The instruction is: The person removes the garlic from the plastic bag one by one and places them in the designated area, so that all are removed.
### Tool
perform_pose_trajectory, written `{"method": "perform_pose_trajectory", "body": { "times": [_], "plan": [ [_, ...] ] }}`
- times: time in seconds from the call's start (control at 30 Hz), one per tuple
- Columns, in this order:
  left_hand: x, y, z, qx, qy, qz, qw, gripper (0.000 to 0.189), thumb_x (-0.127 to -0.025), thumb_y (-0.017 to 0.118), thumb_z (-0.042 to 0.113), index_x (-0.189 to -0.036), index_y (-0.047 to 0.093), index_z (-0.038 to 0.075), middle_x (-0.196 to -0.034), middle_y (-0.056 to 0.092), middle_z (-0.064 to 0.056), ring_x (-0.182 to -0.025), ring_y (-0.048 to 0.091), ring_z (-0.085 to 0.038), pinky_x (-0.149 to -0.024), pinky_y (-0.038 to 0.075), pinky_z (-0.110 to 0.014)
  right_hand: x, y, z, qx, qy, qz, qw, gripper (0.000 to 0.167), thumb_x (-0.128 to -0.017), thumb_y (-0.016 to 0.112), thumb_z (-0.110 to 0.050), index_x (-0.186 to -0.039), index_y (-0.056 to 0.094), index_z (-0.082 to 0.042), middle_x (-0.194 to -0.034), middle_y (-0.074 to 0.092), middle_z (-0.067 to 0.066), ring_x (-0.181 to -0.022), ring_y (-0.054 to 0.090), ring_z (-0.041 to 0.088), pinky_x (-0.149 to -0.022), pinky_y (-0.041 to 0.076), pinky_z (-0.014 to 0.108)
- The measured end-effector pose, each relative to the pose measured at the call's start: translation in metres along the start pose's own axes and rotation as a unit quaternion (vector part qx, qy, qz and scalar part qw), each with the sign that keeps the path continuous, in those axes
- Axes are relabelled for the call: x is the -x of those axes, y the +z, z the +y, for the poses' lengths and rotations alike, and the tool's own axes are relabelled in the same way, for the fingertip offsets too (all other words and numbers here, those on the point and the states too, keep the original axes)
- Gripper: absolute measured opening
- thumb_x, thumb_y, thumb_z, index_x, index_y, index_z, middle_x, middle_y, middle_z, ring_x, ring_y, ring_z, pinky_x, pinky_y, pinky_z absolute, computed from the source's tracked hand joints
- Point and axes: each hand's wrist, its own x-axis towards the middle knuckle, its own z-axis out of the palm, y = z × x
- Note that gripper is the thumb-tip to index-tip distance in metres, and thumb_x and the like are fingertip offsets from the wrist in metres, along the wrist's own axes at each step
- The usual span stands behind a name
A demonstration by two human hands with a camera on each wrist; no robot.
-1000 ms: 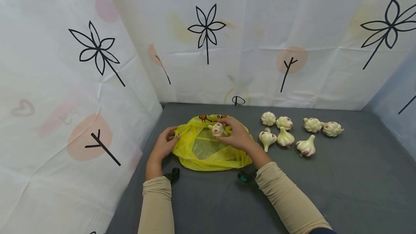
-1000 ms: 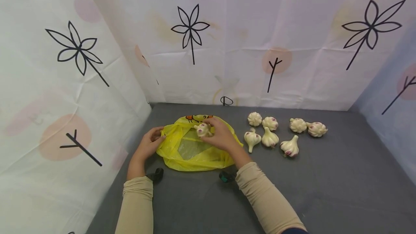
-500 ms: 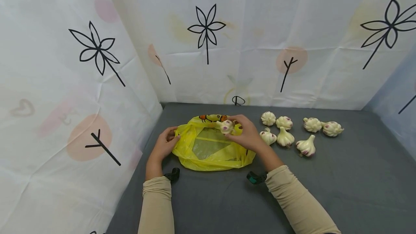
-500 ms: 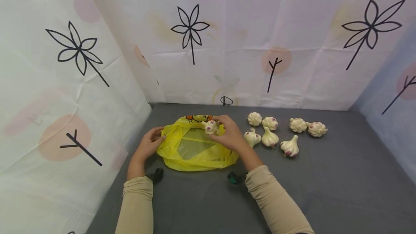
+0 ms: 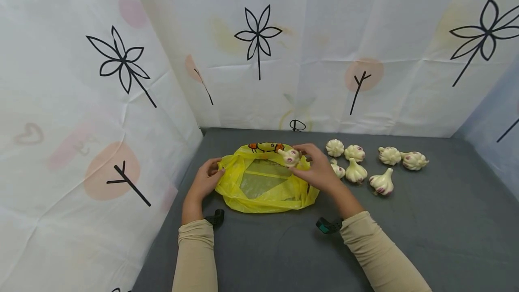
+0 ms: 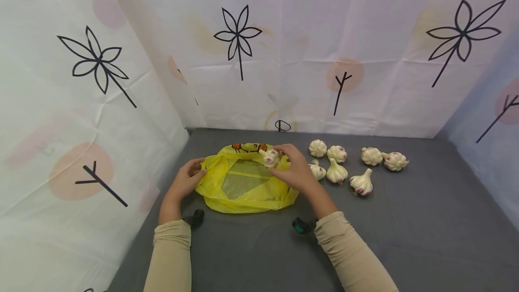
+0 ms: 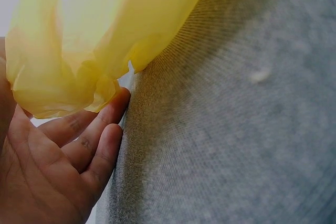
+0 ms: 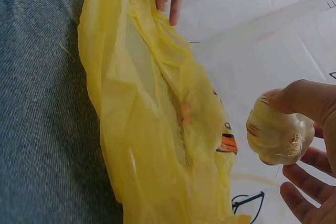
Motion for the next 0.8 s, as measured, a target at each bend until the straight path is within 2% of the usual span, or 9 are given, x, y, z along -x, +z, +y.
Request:
{"method": "perform_pose_trajectory", "body": {
  "times": [0.33, 0.6, 0.8],
  "plan": [
    [0.000, -0.001, 0.000, 0.001, -0.004, 0.001, 1.0000, 0.052, -0.110, 0.061, 0.026, -0.159, 0.047, 0.015, -0.156, 0.050, -0.023, -0.143, 0.053, -0.044, -0.115, 0.047, -0.060, 0.012, -0.012, 0.005, -0.006, 0.000, 0.018, 0.9998, 0.061, -0.089, 0.088, -0.016, -0.143, 0.061, -0.005, -0.138, 0.061, 0.015, -0.122, 0.061, 0.035, -0.099, 0.056, 0.062],
    [0.000, 0.000, -0.002, 0.000, -0.004, 0.002, 1.0000, 0.052, -0.110, 0.061, 0.028, -0.159, 0.047, 0.015, -0.156, 0.052, -0.022, -0.141, 0.055, -0.042, -0.114, 0.048, -0.059, 0.023, -0.024, 0.015, 0.004, -0.012, 0.052, 0.9985, 0.059, -0.086, 0.089, -0.012, -0.138, 0.063, -0.003, -0.132, 0.064, 0.016, -0.116, 0.063, 0.034, -0.093, 0.057, 0.059],
    [0.000, 0.000, -0.002, 0.000, -0.001, 0.004, 1.0000, 0.052, -0.110, 0.061, 0.028, -0.159, 0.047, 0.015, -0.156, 0.051, -0.022, -0.141, 0.054, -0.042, -0.114, 0.048, -0.060, 0.030, -0.033, 0.018, 0.005, -0.023, 0.082, 0.9964, 0.060, -0.083, 0.090, -0.004, -0.136, 0.062, 0.003, -0.131, 0.064, 0.019, -0.113, 0.065, 0.038, -0.089, 0.056, 0.063]
  ]
}}
